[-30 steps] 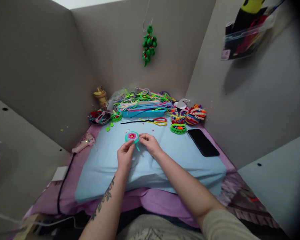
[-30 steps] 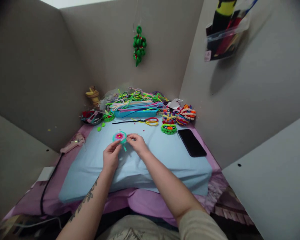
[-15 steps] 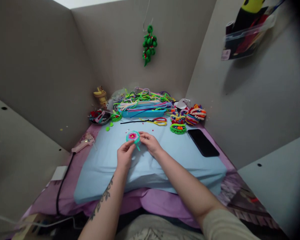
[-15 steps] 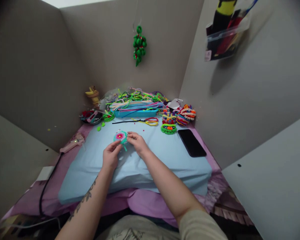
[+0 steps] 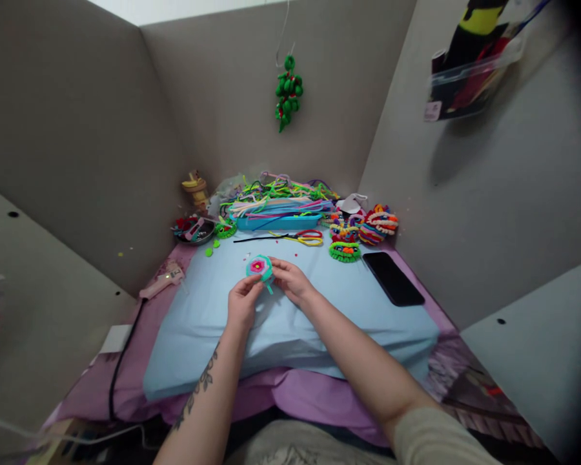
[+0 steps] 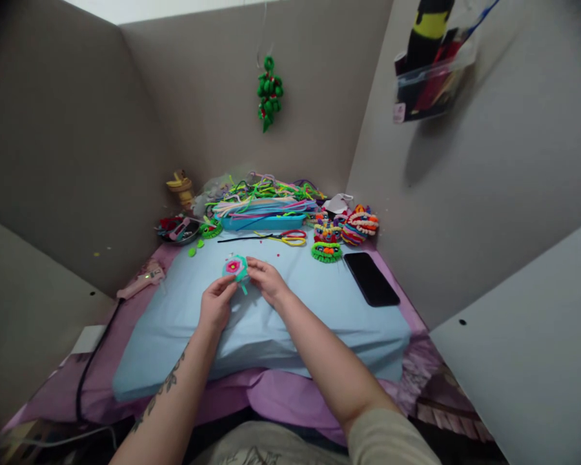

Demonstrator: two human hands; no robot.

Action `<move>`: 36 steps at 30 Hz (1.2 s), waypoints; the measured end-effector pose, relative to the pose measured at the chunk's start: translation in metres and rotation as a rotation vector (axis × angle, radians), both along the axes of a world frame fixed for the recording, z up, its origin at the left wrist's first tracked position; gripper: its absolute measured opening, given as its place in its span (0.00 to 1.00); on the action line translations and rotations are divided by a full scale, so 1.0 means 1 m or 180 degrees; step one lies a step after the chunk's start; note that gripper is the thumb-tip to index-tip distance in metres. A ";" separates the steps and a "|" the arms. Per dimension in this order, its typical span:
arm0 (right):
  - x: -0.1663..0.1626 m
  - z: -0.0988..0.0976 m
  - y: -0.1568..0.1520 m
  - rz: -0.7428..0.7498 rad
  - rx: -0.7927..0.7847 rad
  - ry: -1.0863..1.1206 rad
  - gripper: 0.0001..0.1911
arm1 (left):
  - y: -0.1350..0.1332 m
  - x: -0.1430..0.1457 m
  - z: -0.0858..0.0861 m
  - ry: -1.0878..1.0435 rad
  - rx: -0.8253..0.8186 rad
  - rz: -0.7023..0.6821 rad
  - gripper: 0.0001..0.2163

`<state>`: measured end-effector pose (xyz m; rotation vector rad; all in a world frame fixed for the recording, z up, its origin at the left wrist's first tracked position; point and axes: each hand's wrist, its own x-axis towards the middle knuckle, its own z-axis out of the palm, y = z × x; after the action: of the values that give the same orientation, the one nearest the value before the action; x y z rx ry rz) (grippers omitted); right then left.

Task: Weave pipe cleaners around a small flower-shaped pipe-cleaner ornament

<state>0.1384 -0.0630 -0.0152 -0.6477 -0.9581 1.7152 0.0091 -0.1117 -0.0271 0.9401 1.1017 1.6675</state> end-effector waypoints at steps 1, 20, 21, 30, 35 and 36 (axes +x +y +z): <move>0.000 0.001 0.000 0.0056 0.0003 0.0041 0.16 | 0.000 0.000 0.000 0.0001 0.0013 -0.0026 0.13; -0.007 -0.005 -0.002 -0.0447 0.0001 -0.0354 0.12 | 0.002 -0.001 -0.001 -0.0048 -0.0013 -0.0010 0.14; -0.007 -0.006 -0.001 -0.0523 -0.0048 -0.0368 0.13 | 0.002 -0.001 -0.001 0.0008 -0.0036 -0.0015 0.14; -0.004 -0.008 0.000 -0.0436 0.0093 -0.0421 0.12 | 0.002 -0.001 -0.002 0.0013 0.0009 0.0044 0.14; -0.002 -0.006 0.002 -0.0064 0.0137 -0.0274 0.11 | 0.001 -0.001 -0.001 0.0036 0.0068 0.0055 0.12; -0.002 -0.006 0.003 -0.0013 0.0145 -0.0246 0.10 | 0.001 -0.001 -0.002 0.0040 0.0081 0.0057 0.11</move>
<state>0.1366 -0.0605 -0.0208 -0.6900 -1.0460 1.6701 0.0082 -0.1110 -0.0288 0.9608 1.1027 1.6958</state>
